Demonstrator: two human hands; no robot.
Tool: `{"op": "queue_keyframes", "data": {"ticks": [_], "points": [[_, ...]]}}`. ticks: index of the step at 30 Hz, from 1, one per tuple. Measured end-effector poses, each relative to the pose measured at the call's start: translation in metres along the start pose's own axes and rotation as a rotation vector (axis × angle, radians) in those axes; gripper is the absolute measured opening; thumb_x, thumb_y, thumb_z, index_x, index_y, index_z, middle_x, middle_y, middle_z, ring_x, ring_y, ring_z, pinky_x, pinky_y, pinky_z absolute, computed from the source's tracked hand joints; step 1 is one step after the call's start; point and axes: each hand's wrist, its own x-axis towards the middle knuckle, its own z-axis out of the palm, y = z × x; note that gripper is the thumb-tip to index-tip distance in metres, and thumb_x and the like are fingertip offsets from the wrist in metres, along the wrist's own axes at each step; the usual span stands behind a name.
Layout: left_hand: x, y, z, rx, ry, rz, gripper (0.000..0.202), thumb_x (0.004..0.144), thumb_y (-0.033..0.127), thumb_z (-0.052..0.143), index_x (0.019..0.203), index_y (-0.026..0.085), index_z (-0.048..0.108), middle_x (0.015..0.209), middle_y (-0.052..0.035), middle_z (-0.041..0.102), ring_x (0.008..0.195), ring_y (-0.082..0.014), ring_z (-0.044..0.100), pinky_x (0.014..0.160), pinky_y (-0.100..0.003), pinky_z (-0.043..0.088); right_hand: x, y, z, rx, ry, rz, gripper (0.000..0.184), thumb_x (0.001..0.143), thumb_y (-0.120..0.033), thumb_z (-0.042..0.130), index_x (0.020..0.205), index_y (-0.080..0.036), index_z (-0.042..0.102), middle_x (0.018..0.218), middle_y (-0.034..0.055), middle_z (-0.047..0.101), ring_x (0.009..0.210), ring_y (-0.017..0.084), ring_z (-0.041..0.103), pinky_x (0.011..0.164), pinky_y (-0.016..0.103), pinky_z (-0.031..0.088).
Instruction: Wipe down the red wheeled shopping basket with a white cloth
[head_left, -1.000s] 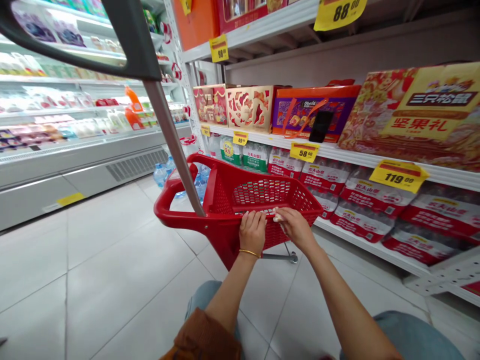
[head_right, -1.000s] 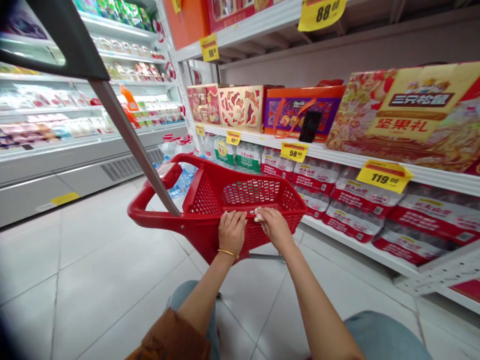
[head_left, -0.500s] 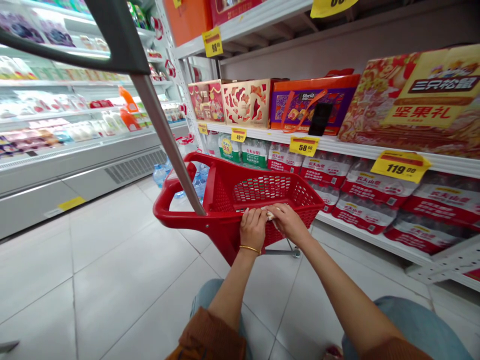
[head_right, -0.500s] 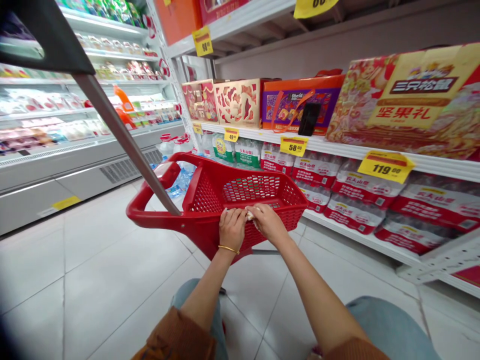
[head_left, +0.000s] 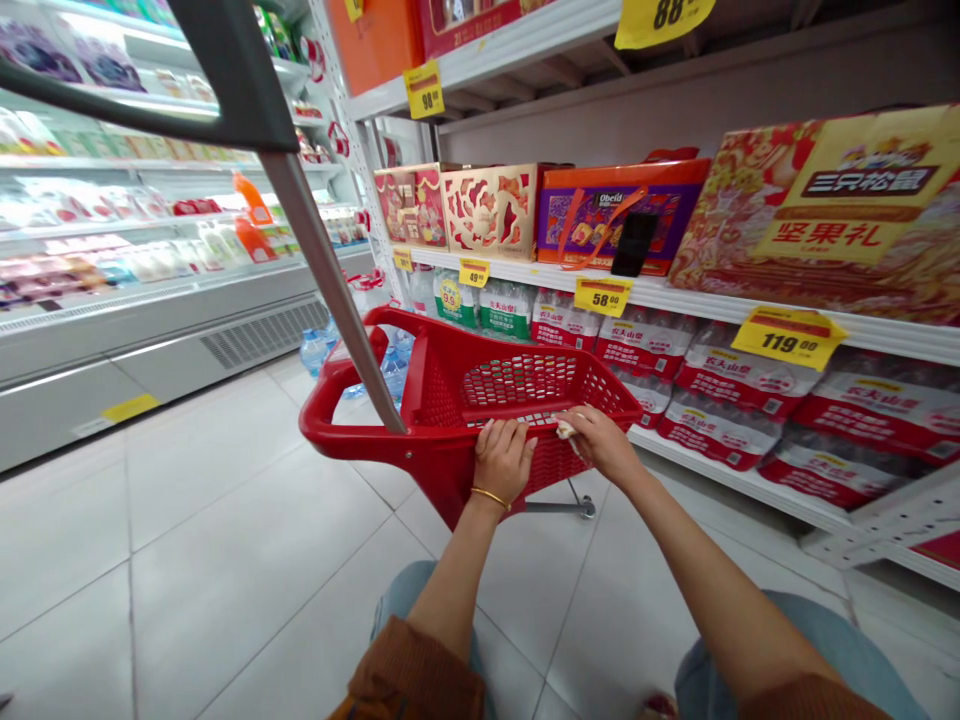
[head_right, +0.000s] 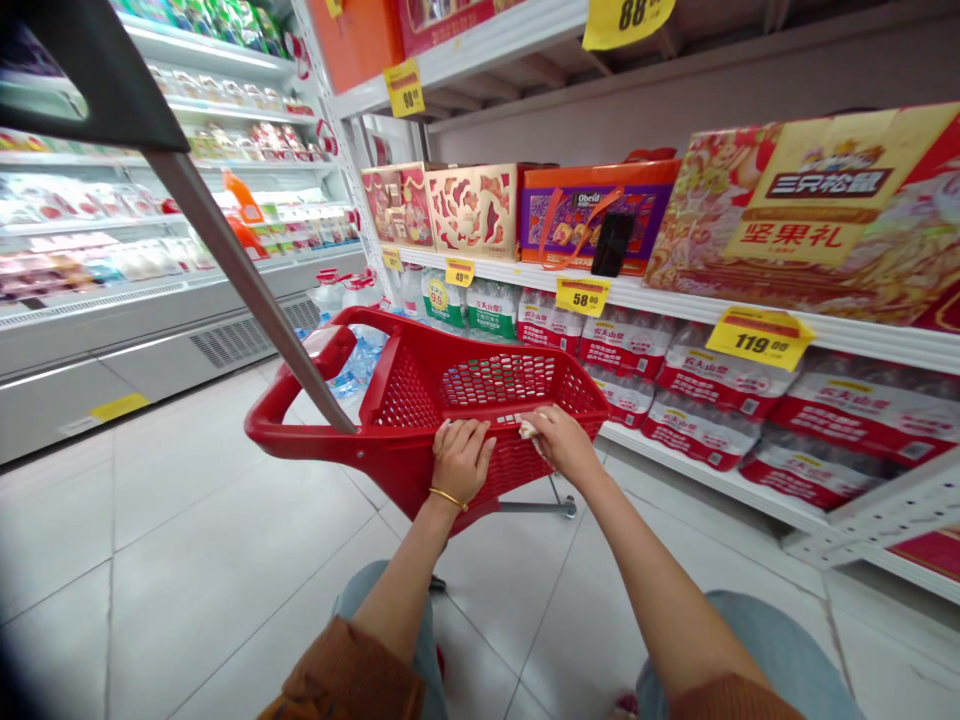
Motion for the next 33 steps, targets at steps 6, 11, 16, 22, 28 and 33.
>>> {"op": "queue_keyframes", "data": {"ticks": [6,11,16,22,28,33], "points": [[-0.001,-0.002,-0.003,-0.054,-0.043,-0.011,0.029,0.091,0.029,0.047,0.109,0.016,0.066,0.102,-0.0087,0.07,0.1,-0.0214,0.059,0.102,-0.037,0.033,-0.011,0.022,-0.011,0.009,0.023,0.051,0.03,0.089,-0.017,0.048,0.115,-0.02,0.063,0.104,0.0109,0.064,0.095,0.021,0.06,0.084,0.037,0.05],[-0.001,-0.003,-0.009,-0.072,-0.021,-0.01,0.028,0.09,0.028,0.046,0.107,0.017,0.066,0.1,-0.0077,0.07,0.1,-0.0211,0.059,0.103,-0.037,0.031,-0.018,0.026,-0.018,0.036,0.038,0.069,0.03,0.089,-0.019,0.048,0.114,-0.02,0.064,0.102,0.0109,0.065,0.094,0.022,0.061,0.084,0.038,0.05],[-0.003,-0.007,-0.015,-0.087,-0.005,-0.035,0.027,0.09,0.026,0.045,0.104,0.021,0.068,0.095,-0.0058,0.071,0.095,-0.0202,0.061,0.103,-0.038,0.029,-0.023,0.014,-0.019,0.032,0.018,0.08,0.029,0.09,-0.021,0.049,0.116,-0.021,0.063,0.102,0.01,0.064,0.093,0.021,0.06,0.084,0.037,0.049],[-0.006,-0.015,-0.019,-0.05,0.11,-0.035,0.017,0.086,0.023,0.051,0.088,0.021,0.068,0.085,-0.0044,0.071,0.087,-0.0195,0.061,0.102,-0.039,0.029,-0.032,-0.008,-0.015,0.022,0.047,0.108,0.031,0.09,-0.021,0.05,0.118,-0.022,0.062,0.104,0.0101,0.063,0.095,0.02,0.058,0.085,0.037,0.047],[-0.009,-0.008,-0.017,0.094,0.203,-0.12,0.015,0.086,0.026,0.055,0.087,0.02,0.068,0.082,-0.0068,0.07,0.095,-0.0244,0.059,0.107,-0.049,0.022,-0.038,-0.034,-0.011,-0.037,0.069,0.144,0.033,0.088,-0.018,0.052,0.119,-0.022,0.061,0.105,0.0103,0.063,0.094,0.022,0.058,0.081,0.037,0.047],[-0.01,0.023,-0.005,0.03,0.07,0.025,0.03,0.089,0.021,0.052,0.116,0.021,0.063,0.116,-0.0095,0.067,0.117,-0.0264,0.054,0.11,-0.048,0.024,-0.038,-0.047,-0.01,-0.061,0.067,0.125,0.031,0.089,-0.021,0.051,0.119,-0.021,0.059,0.106,0.0111,0.064,0.094,0.023,0.059,0.08,0.036,0.048]]}}
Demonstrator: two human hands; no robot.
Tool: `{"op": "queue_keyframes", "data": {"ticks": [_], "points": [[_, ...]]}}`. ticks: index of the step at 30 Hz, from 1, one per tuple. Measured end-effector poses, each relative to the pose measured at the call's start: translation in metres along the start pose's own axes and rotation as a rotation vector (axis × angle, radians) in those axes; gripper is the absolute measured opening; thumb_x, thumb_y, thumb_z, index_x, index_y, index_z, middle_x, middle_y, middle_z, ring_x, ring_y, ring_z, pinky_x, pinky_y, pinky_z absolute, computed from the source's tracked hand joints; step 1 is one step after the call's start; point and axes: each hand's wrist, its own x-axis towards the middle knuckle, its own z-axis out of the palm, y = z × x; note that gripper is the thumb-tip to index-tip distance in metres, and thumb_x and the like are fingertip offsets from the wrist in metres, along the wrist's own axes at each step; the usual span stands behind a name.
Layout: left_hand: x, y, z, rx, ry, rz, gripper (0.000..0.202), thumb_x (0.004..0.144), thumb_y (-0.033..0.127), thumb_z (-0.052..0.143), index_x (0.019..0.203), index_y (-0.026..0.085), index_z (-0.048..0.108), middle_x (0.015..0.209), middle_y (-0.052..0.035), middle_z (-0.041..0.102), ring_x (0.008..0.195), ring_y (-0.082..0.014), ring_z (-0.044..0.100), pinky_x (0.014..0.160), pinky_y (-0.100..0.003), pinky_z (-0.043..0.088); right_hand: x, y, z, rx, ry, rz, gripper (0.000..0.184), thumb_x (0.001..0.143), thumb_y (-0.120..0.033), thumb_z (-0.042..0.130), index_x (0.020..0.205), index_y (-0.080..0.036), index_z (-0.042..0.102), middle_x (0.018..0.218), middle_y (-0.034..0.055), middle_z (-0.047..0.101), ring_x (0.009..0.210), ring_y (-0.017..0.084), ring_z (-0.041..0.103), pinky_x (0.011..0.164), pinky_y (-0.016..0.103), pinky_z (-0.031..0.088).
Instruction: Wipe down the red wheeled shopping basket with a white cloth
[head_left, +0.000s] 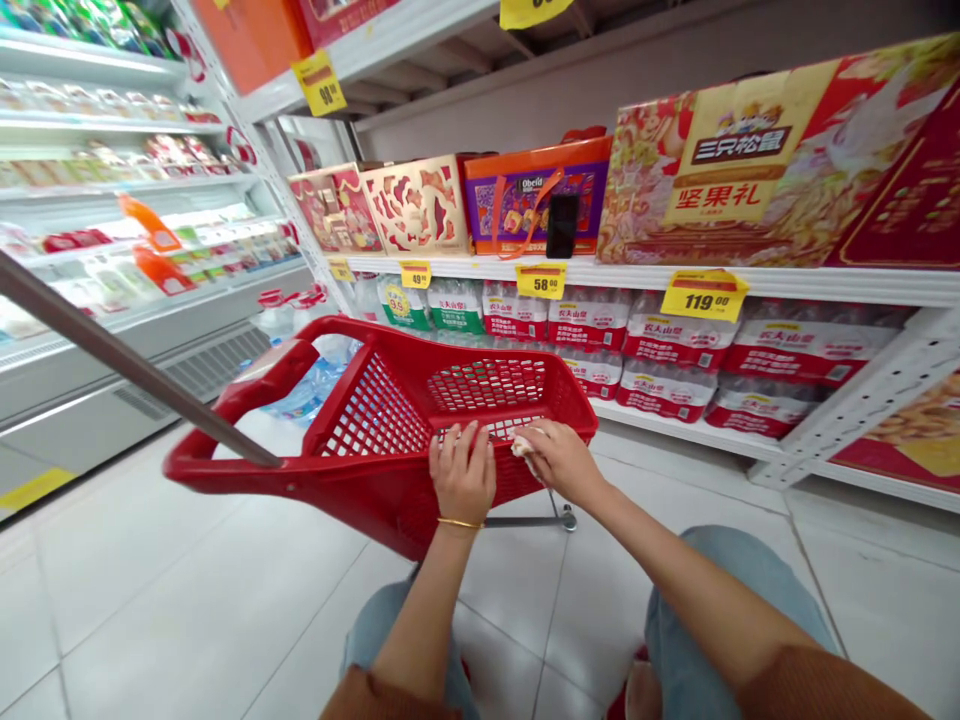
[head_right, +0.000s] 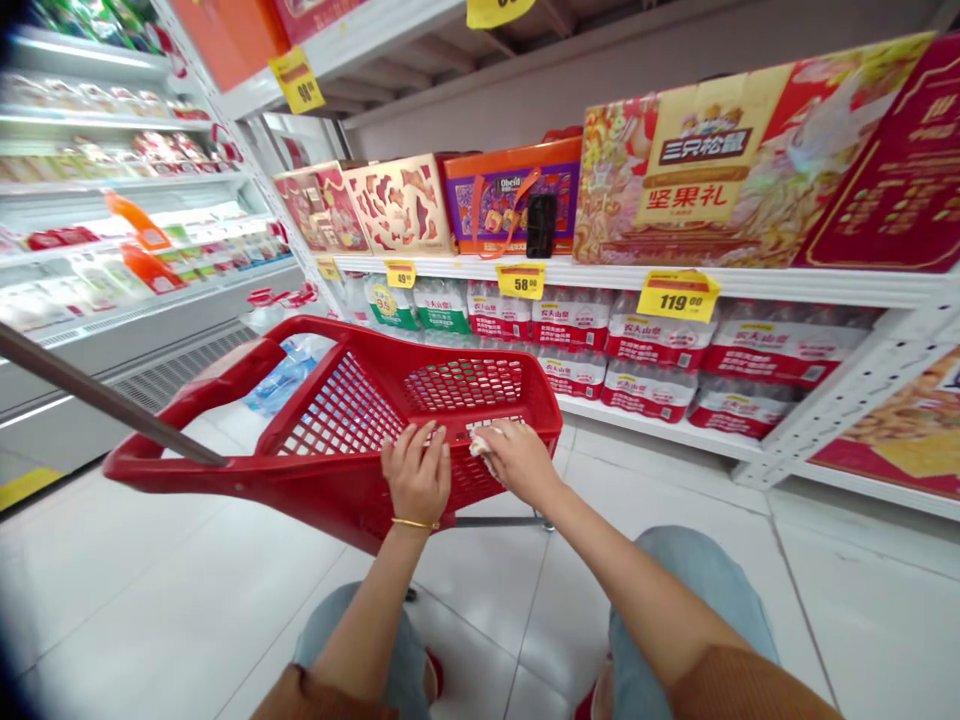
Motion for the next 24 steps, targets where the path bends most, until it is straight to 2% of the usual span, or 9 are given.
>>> {"op": "queue_keyframes", "data": {"ticks": [2,5,11,18,21,24], "points": [[-0.001,0.013,0.008,-0.068,-0.079,0.1,0.035,0.091,0.02,0.048,0.123,0.017,0.058,0.122,-0.0114,0.064,0.119,-0.0246,0.054,0.109,-0.043,0.031,0.0,-0.002,-0.001,-0.006,-0.017,-0.011,0.031,0.09,-0.022,0.05,0.12,-0.019,0.058,0.107,0.0117,0.063,0.095,0.023,0.058,0.081,0.037,0.048],[-0.004,0.024,0.018,-0.132,-0.127,0.098,0.039,0.093,0.015,0.039,0.13,0.011,0.051,0.114,-0.012,0.068,0.109,-0.0201,0.06,0.107,-0.04,0.036,0.0,-0.001,-0.001,0.025,-0.027,-0.042,0.033,0.09,-0.02,0.048,0.122,-0.018,0.055,0.11,0.0122,0.062,0.1,0.024,0.057,0.086,0.039,0.048],[-0.007,0.022,0.023,-0.095,-0.2,0.133,0.037,0.094,0.019,0.038,0.128,0.012,0.053,0.11,-0.0098,0.07,0.103,-0.019,0.062,0.102,-0.036,0.039,0.0,0.009,-0.005,0.08,-0.046,-0.095,0.037,0.088,-0.014,0.048,0.124,-0.019,0.054,0.108,0.0125,0.062,0.101,0.024,0.057,0.087,0.041,0.049],[-0.005,0.025,0.022,-0.038,-0.193,0.134,0.033,0.095,0.029,0.044,0.119,0.016,0.061,0.099,-0.0074,0.07,0.094,-0.0186,0.061,0.103,-0.034,0.036,-0.006,0.023,-0.016,0.056,-0.041,-0.073,0.037,0.088,-0.015,0.048,0.123,-0.021,0.056,0.105,0.0115,0.063,0.095,0.024,0.058,0.085,0.04,0.05],[-0.005,0.026,0.022,-0.049,-0.191,0.124,0.03,0.094,0.029,0.045,0.116,0.018,0.063,0.097,-0.0062,0.07,0.092,-0.0176,0.061,0.103,-0.034,0.036,-0.009,0.029,-0.018,0.05,-0.043,-0.082,0.036,0.088,-0.014,0.047,0.122,-0.019,0.056,0.104,0.0117,0.063,0.094,0.023,0.058,0.083,0.038,0.051],[-0.004,0.025,0.021,-0.063,-0.191,0.124,0.027,0.094,0.027,0.045,0.113,0.018,0.063,0.096,-0.0048,0.07,0.09,-0.017,0.061,0.102,-0.034,0.036,-0.013,0.034,-0.019,0.035,-0.039,-0.087,0.036,0.088,-0.012,0.046,0.122,-0.019,0.055,0.105,0.011,0.063,0.094,0.022,0.058,0.087,0.04,0.05]]}}
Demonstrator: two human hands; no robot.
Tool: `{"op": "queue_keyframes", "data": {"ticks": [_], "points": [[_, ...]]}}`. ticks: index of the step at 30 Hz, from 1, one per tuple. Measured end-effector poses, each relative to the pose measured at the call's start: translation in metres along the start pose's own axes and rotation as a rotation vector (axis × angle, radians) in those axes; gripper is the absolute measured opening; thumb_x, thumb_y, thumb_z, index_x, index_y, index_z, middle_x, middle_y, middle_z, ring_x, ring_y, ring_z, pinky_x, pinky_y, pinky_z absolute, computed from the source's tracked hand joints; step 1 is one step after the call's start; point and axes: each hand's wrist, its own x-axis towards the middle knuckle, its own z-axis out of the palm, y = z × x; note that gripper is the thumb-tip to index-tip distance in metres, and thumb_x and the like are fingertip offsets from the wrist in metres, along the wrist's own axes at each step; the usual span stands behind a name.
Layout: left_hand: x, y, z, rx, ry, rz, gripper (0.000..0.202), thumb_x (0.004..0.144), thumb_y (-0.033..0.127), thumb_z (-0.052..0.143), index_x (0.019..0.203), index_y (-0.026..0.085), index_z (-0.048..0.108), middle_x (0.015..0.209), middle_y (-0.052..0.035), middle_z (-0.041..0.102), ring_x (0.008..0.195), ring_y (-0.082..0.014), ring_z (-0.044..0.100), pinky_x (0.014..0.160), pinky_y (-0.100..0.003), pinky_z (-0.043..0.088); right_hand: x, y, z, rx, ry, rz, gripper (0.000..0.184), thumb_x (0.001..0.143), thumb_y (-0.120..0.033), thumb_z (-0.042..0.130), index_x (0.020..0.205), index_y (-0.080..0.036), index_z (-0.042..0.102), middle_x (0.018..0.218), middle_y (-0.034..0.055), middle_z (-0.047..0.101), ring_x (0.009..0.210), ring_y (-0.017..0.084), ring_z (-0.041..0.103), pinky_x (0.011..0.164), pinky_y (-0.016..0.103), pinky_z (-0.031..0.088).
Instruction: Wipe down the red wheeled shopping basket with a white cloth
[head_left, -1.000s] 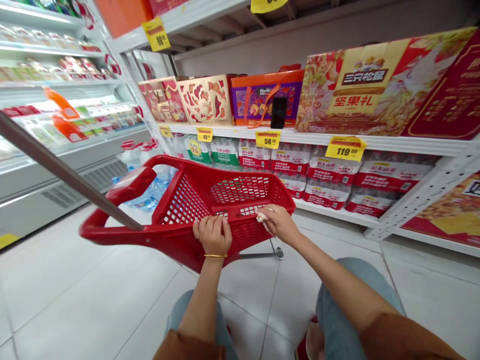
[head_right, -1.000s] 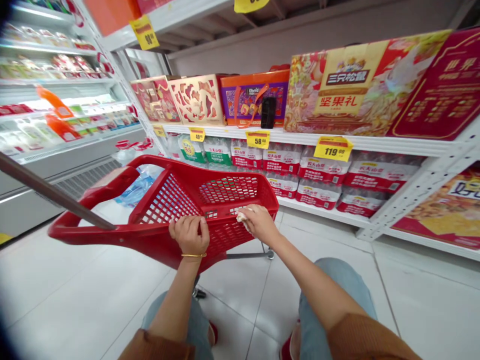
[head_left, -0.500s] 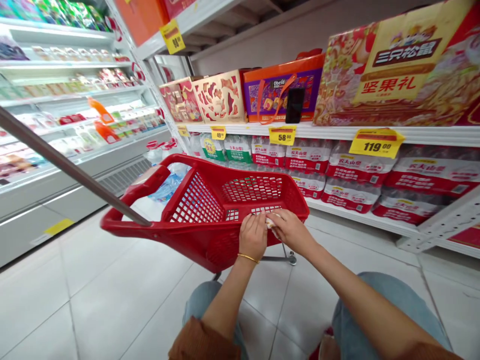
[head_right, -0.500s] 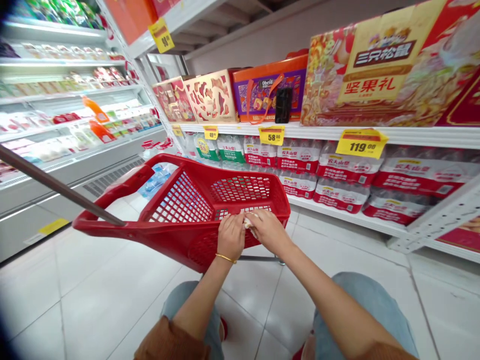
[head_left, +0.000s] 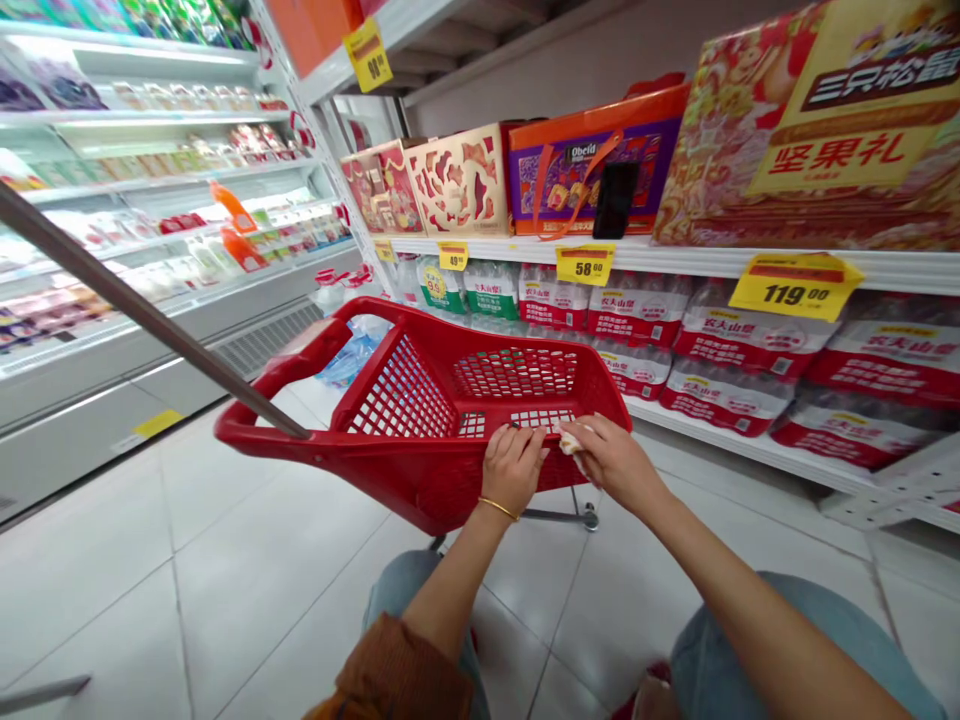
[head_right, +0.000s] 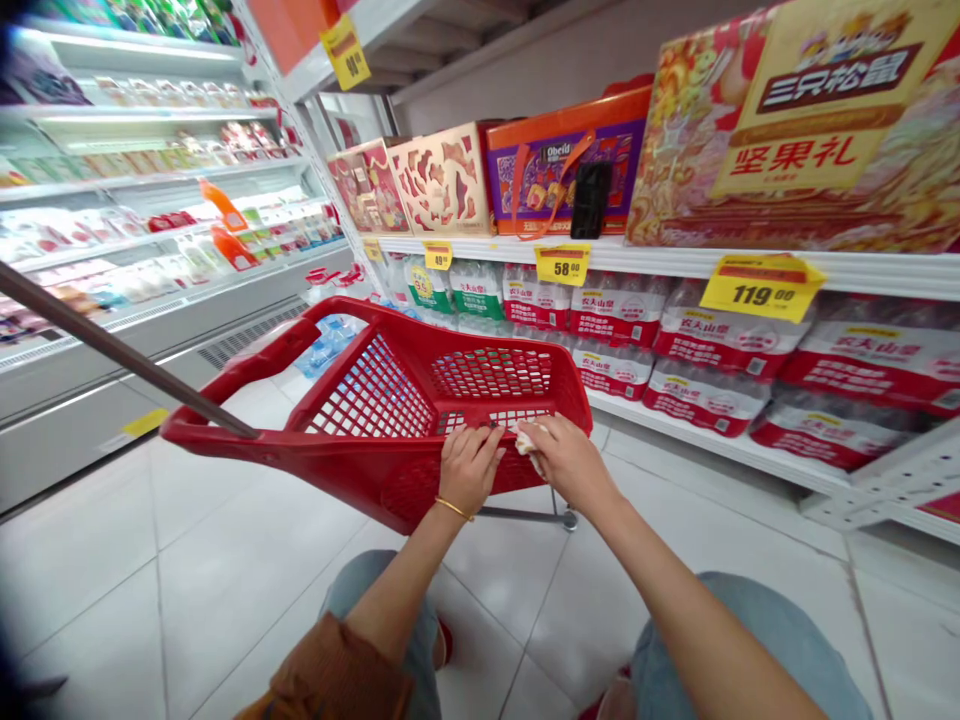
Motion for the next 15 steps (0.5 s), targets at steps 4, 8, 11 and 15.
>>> {"op": "queue_keyframes", "data": {"ticks": [4,8,11,15], "points": [[0.0,0.0,0.0,-0.011,0.013,-0.002,0.026,0.094,0.025,0.045,0.112,0.02,0.063,0.094,-0.004,0.07,0.09,-0.0172,0.061,0.101,-0.035,0.037,-0.004,0.006,-0.003,-0.014,-0.023,0.021,0.036,0.089,-0.013,0.045,0.122,-0.02,0.055,0.105,0.01,0.063,0.097,0.022,0.058,0.098,0.047,0.044],[-0.001,0.0,0.0,-0.035,0.015,-0.013,0.025,0.093,0.023,0.047,0.114,0.02,0.062,0.095,-0.0038,0.069,0.091,-0.0171,0.06,0.101,-0.035,0.037,-0.008,0.014,-0.012,0.009,-0.054,0.034,0.034,0.091,-0.017,0.044,0.122,-0.023,0.056,0.103,0.0091,0.064,0.095,0.022,0.059,0.092,0.045,0.048],[-0.001,-0.001,-0.001,-0.055,0.031,-0.006,0.025,0.093,0.023,0.047,0.113,0.019,0.061,0.095,-0.0037,0.069,0.09,-0.0172,0.06,0.101,-0.035,0.036,-0.01,0.024,-0.023,0.026,-0.073,0.046,0.03,0.093,-0.022,0.043,0.118,-0.022,0.059,0.1,0.0093,0.065,0.092,0.021,0.06,0.086,0.041,0.05],[0.0,-0.001,-0.001,-0.069,0.049,-0.005,0.025,0.094,0.023,0.044,0.112,0.019,0.061,0.093,-0.0035,0.069,0.087,-0.0168,0.059,0.101,-0.034,0.035,-0.014,0.034,-0.032,0.067,-0.075,0.061,0.028,0.094,-0.026,0.042,0.113,-0.023,0.062,0.099,0.0092,0.067,0.089,0.021,0.062,0.081,0.038,0.052]]}}
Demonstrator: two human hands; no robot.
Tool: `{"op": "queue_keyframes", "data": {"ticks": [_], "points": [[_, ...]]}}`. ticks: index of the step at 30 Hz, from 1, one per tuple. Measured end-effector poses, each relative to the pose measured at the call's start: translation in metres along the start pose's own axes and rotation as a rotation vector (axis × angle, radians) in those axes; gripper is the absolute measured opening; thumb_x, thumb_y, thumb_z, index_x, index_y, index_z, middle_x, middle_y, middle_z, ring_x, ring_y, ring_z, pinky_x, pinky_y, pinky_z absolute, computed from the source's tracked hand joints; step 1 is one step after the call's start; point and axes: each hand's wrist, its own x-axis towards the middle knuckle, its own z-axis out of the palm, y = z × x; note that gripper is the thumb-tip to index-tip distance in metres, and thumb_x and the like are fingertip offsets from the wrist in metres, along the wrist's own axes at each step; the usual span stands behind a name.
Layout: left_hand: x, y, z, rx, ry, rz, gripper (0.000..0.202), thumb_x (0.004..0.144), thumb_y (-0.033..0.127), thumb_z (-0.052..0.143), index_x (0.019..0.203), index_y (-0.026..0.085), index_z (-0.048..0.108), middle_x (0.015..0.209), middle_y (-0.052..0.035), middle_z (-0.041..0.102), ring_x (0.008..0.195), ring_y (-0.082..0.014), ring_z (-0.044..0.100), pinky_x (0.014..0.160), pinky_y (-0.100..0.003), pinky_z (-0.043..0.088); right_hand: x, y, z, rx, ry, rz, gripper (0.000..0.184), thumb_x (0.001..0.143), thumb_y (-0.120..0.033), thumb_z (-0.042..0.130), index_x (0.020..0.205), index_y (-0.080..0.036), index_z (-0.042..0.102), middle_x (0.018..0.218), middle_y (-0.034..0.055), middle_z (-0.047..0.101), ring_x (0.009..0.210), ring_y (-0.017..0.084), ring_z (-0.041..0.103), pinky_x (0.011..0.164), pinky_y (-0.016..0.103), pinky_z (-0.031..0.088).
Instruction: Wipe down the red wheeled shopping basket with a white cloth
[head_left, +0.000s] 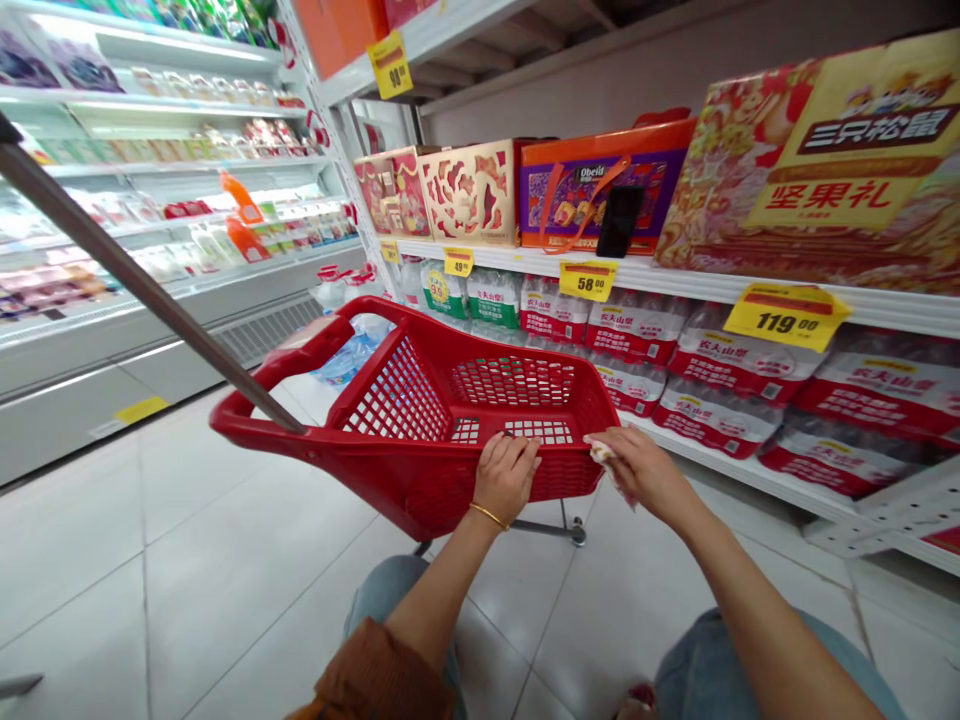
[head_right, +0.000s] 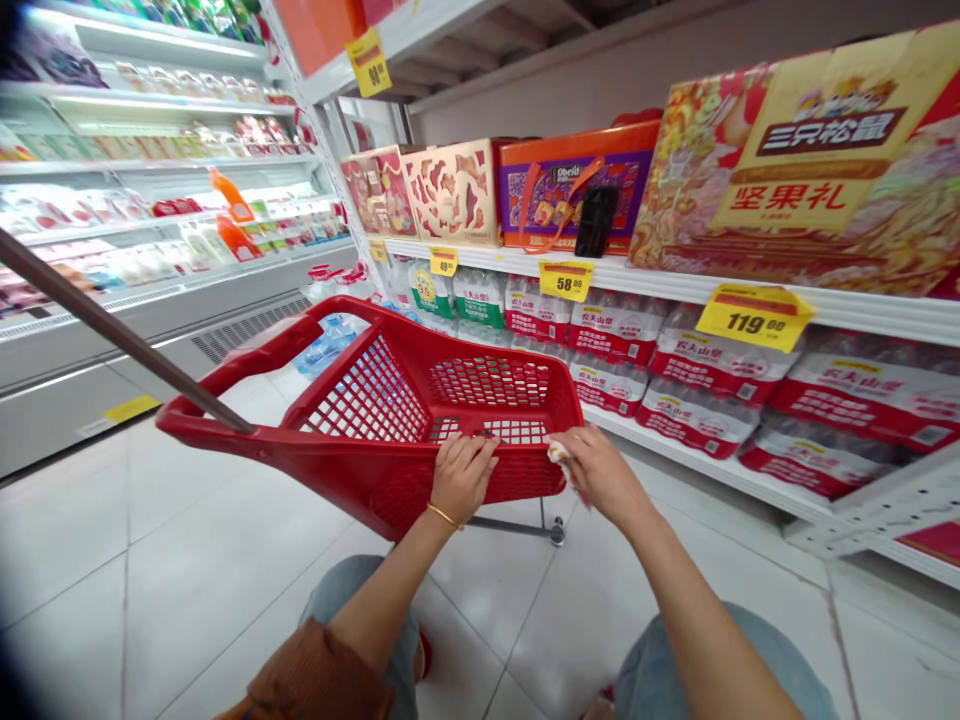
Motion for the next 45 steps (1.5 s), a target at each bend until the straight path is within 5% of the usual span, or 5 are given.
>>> {"op": "queue_keyframes", "data": {"ticks": [17,25,32,39,45], "points": [[-0.003,0.0,0.003,-0.067,-0.011,-0.127,0.024,0.092,0.022,0.046,0.108,0.019,0.064,0.093,-0.0055,0.068,0.092,-0.0192,0.058,0.101,-0.039,0.034,0.025,-0.045,0.045,-0.184,0.092,-0.137,0.033,0.09,-0.017,0.05,0.122,-0.017,0.056,0.118,0.015,0.06,0.103,0.025,0.056,0.086,0.041,0.052],[-0.004,-0.007,0.0,-0.1,-0.004,-0.122,0.023,0.092,0.02,0.046,0.106,0.021,0.065,0.092,-0.003,0.069,0.089,-0.0171,0.059,0.102,-0.038,0.033,0.022,-0.027,0.031,-0.14,0.014,-0.109,0.029,0.088,-0.013,0.051,0.115,-0.018,0.061,0.102,0.0113,0.064,0.091,0.021,0.059,0.081,0.036,0.051],[-0.004,-0.008,-0.003,-0.129,0.009,-0.166,0.023,0.092,0.022,0.046,0.102,0.022,0.067,0.089,-0.0028,0.069,0.087,-0.0169,0.06,0.101,-0.039,0.034,0.013,-0.018,0.019,0.083,0.021,0.046,0.024,0.095,-0.03,0.042,0.101,-0.02,0.064,0.098,0.0084,0.066,0.088,0.019,0.063,0.079,0.033,0.053],[-0.004,-0.007,-0.005,-0.132,0.034,-0.167,0.021,0.092,0.023,0.048,0.098,0.022,0.068,0.088,-0.0027,0.069,0.086,-0.0171,0.06,0.1,-0.039,0.034,0.032,-0.037,0.036,0.2,0.472,0.182,0.03,0.096,-0.03,0.039,0.12,-0.026,0.057,0.11,0.0082,0.063,0.104,0.022,0.059,0.093,0.042,0.049],[-0.004,-0.005,-0.005,-0.137,0.022,-0.167,0.021,0.091,0.023,0.048,0.1,0.022,0.067,0.088,-0.0025,0.069,0.086,-0.0167,0.059,0.101,-0.038,0.033,0.045,-0.048,0.055,-0.106,0.815,0.112,0.028,0.093,-0.018,0.042,0.114,-0.028,0.057,0.122,0.0108,0.042,0.117,0.027,0.049,0.097,0.05,0.047]]}}
